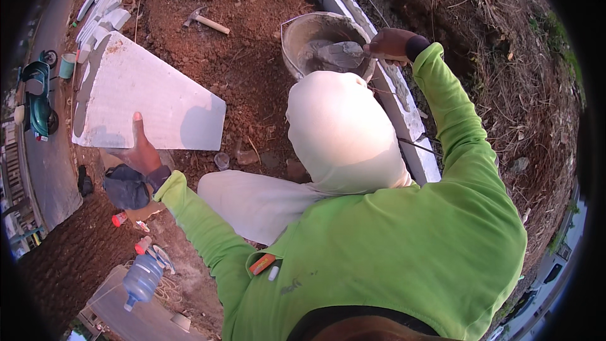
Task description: The person applies mortar to white bricks using a trowel and places them on a low wall, tapping them into place with a hammer. They continue this process by adding mortar between the joints and smoothing it with the trowel.
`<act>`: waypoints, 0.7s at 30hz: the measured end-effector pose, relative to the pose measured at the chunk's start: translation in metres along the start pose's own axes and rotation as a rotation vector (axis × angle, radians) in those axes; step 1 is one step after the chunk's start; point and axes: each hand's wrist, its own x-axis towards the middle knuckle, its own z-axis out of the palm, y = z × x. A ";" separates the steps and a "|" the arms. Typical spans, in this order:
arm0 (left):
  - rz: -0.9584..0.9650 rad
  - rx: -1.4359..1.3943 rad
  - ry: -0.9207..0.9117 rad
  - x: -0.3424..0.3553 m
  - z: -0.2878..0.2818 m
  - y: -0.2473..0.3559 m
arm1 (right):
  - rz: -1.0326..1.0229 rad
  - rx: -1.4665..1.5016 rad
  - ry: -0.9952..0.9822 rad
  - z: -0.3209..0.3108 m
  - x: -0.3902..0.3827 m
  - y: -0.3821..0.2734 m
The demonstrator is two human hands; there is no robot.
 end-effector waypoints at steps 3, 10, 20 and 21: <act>-0.021 -0.032 -0.013 -0.002 -0.001 -0.003 | -0.048 0.137 0.096 -0.008 -0.033 0.012; 0.006 0.005 0.067 -0.002 0.003 -0.020 | -0.532 0.847 -0.028 -0.017 -0.051 -0.053; -0.038 -0.262 0.020 0.002 0.001 -0.027 | -1.270 -0.128 0.908 0.012 0.004 -0.317; -0.024 -0.234 0.035 0.004 0.000 -0.034 | -1.248 -0.177 0.949 0.016 0.003 -0.327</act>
